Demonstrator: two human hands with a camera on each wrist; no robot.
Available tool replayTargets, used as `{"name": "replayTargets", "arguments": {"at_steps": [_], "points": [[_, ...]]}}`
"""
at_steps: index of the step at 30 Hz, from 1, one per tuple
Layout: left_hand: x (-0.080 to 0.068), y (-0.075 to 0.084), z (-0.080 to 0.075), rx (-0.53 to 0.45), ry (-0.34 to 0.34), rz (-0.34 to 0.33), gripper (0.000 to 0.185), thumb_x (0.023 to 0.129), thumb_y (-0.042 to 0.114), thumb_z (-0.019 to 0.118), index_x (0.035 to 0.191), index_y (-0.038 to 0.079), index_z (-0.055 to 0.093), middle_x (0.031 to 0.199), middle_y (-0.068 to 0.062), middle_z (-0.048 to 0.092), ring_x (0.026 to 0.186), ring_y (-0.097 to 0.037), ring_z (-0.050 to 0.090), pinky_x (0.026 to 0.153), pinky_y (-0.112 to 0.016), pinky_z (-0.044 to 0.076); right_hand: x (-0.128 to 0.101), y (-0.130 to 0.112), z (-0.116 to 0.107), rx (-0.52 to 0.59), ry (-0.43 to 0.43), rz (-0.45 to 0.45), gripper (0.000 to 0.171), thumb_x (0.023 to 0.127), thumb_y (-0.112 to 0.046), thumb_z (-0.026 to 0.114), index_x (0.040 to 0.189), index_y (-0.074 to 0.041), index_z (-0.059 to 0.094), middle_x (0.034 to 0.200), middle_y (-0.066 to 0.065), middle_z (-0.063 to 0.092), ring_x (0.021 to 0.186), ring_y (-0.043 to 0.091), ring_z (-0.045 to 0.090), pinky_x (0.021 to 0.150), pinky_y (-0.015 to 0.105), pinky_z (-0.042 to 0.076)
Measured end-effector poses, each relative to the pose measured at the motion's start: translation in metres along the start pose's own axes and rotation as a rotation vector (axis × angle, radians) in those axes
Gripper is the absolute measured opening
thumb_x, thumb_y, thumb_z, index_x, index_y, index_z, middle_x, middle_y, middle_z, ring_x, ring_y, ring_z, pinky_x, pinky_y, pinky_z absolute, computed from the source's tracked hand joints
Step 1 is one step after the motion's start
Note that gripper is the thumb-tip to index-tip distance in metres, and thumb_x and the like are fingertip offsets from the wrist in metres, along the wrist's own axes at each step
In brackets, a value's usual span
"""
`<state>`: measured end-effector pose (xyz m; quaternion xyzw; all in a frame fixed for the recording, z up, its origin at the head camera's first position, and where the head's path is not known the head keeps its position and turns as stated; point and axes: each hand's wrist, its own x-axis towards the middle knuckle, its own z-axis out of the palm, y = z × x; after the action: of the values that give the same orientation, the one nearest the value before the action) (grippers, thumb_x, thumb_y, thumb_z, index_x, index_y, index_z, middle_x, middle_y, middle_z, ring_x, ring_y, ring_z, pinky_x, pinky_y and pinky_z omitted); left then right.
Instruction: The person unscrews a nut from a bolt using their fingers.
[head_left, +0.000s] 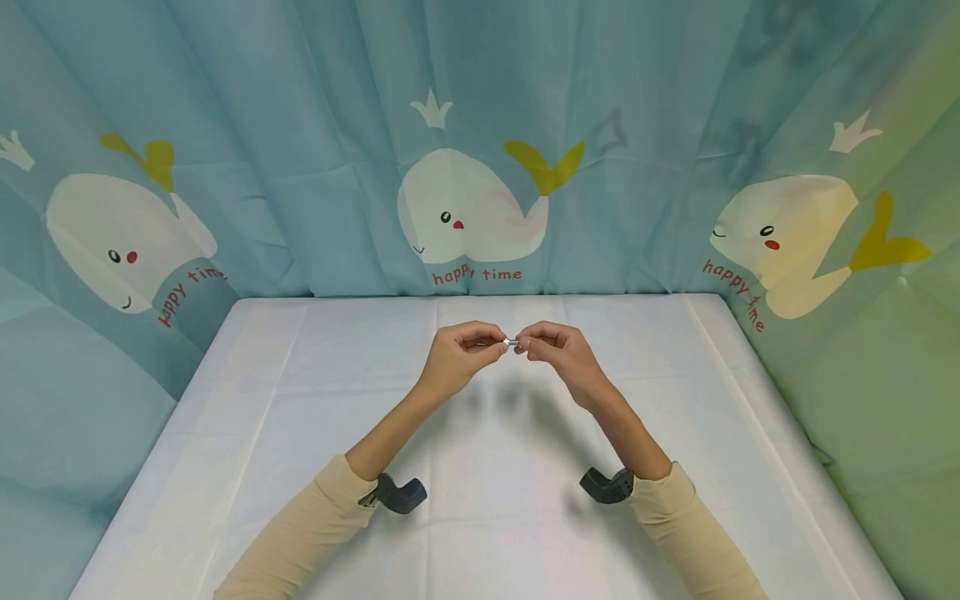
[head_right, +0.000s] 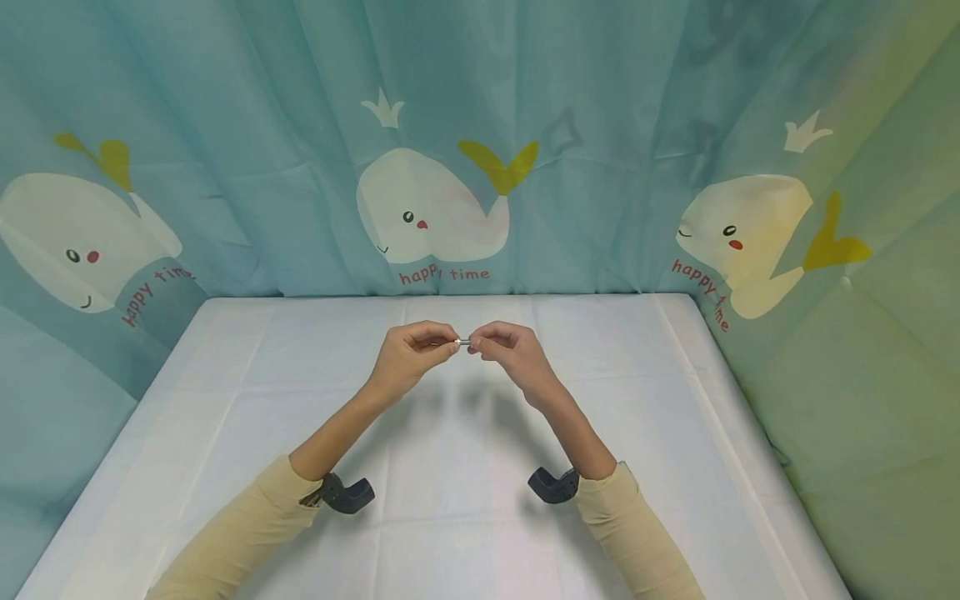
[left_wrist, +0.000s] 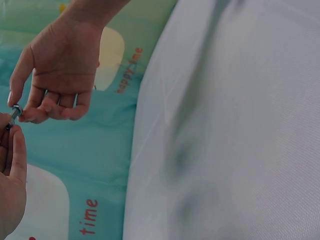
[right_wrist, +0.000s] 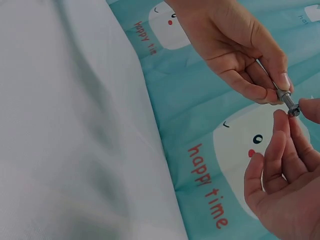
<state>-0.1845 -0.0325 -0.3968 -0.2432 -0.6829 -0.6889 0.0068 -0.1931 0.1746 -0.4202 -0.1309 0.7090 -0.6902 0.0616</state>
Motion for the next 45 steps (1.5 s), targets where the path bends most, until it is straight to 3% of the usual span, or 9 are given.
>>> {"name": "replayTargets", "arguments": {"at_steps": [7, 16, 21, 26, 31, 40, 45], "points": [[0.0004, -0.0009, 0.0005, -0.001, 0.004, 0.000, 0.011, 0.087, -0.011, 0.070, 0.097, -0.015, 0.069, 0.092, -0.018, 0.071, 0.080, -0.012, 0.067, 0.074, -0.026, 0.058, -0.0009, 0.0004, -0.0007, 0.053, -0.004, -0.030, 0.018, 0.092, 0.000, 0.063, 0.108, 0.010, 0.065, 0.091, 0.001, 0.071, 0.090, 0.016, 0.067, 0.088, 0.034, 0.054], [0.0000, -0.0019, 0.0015, -0.004, 0.007, -0.005, 0.010, 0.087, -0.011, 0.069, 0.097, -0.014, 0.070, 0.092, -0.016, 0.071, 0.080, -0.010, 0.067, 0.076, -0.026, 0.058, -0.0023, -0.0005, -0.0006, 0.048, -0.023, -0.083, 0.016, 0.090, 0.005, 0.066, 0.106, 0.007, 0.064, 0.094, 0.001, 0.067, 0.085, 0.014, 0.063, 0.079, 0.026, 0.054], [-0.0004, -0.0021, 0.0017, -0.014, 0.009, -0.019, 0.010, 0.087, -0.012, 0.069, 0.097, -0.015, 0.069, 0.092, -0.017, 0.071, 0.080, -0.011, 0.067, 0.076, -0.026, 0.058, -0.0025, 0.0007, -0.0009, 0.038, -0.038, -0.094, 0.021, 0.091, 0.005, 0.065, 0.110, 0.011, 0.060, 0.098, 0.002, 0.065, 0.083, 0.015, 0.062, 0.078, 0.026, 0.053], [0.0002, -0.0014, 0.0023, -0.015, 0.012, -0.017, 0.010, 0.087, -0.012, 0.069, 0.097, -0.016, 0.069, 0.091, -0.017, 0.071, 0.080, -0.010, 0.067, 0.076, -0.026, 0.058, -0.0021, 0.0006, -0.0017, 0.030, -0.022, -0.053, 0.026, 0.094, -0.004, 0.064, 0.117, 0.007, 0.061, 0.102, 0.004, 0.065, 0.080, 0.015, 0.060, 0.077, 0.027, 0.054], [0.0004, -0.0008, 0.0028, -0.013, 0.006, -0.006, 0.010, 0.087, -0.012, 0.068, 0.097, -0.015, 0.069, 0.093, -0.017, 0.071, 0.081, -0.010, 0.067, 0.077, -0.028, 0.059, -0.0019, -0.0013, -0.0016, 0.003, 0.023, 0.009, 0.024, 0.095, -0.015, 0.065, 0.109, 0.005, 0.067, 0.092, 0.004, 0.068, 0.079, 0.019, 0.057, 0.079, 0.029, 0.054], [-0.0001, -0.0015, 0.0024, -0.009, -0.001, -0.001, 0.009, 0.088, -0.012, 0.068, 0.097, -0.015, 0.069, 0.092, -0.018, 0.071, 0.085, -0.039, 0.068, 0.077, -0.028, 0.059, -0.0020, -0.0004, -0.0010, -0.008, 0.015, -0.014, 0.017, 0.093, -0.007, 0.063, 0.104, 0.005, 0.068, 0.087, 0.002, 0.069, 0.084, 0.017, 0.061, 0.082, 0.030, 0.054], [-0.0003, -0.0013, 0.0021, 0.002, -0.001, -0.001, 0.010, 0.088, -0.012, 0.068, 0.097, -0.015, 0.069, 0.093, -0.020, 0.070, 0.082, -0.018, 0.069, 0.077, -0.027, 0.058, -0.0031, -0.0015, -0.0007, -0.008, -0.004, -0.052, 0.015, 0.092, -0.002, 0.066, 0.106, 0.004, 0.067, 0.093, 0.002, 0.068, 0.086, 0.019, 0.062, 0.079, 0.028, 0.054]]}}
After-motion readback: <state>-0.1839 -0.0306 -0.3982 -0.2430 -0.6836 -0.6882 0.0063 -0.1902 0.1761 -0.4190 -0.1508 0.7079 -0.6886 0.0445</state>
